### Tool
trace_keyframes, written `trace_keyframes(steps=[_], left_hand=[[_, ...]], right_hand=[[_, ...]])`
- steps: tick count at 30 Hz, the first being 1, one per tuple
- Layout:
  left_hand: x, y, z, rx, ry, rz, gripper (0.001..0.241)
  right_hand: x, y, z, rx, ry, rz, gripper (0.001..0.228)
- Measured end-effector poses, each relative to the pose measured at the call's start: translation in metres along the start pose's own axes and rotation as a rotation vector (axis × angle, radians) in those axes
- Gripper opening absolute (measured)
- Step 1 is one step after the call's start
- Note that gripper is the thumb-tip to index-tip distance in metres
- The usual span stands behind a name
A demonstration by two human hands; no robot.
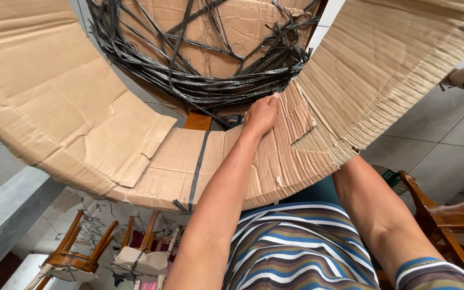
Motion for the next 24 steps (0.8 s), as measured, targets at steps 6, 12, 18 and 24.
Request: trace_keyframes(steps=[6,12,18,24], left_hand=[[0.018,0.007,-0.019,-0.069,-0.034,0.448,0.045],[0.001,0.011,-0.013,0.081,0.102,0.920,0.025],[-0.044,0.034,0.047,0.239,0.159,1.006,0.033],[-0.071,0.046,0.117,0.366,0.282,0.590,0.032]], right_hand=[[-0.048,0.019,0.056,0.023,-0.074,-0.010,0.025],[-0.007,0.011,0.021,0.019,-0.130,-0.043,0.027],[-0.011,-0.002,0.014,-0.043,-0.172,-0.074,0.029],[-0.049,-0.041,0.039,-0.150,-0.197,-0.089,0.032]])
Point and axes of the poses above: each hand's wrist, its own z-axis away from the middle knuckle, its own x-axis out of the palm, y = z × x, the point moved 5 cm from there along -z, towards the middle knuckle, and after that the axes turned 9 degrees about -x, right-handed, at the moved point
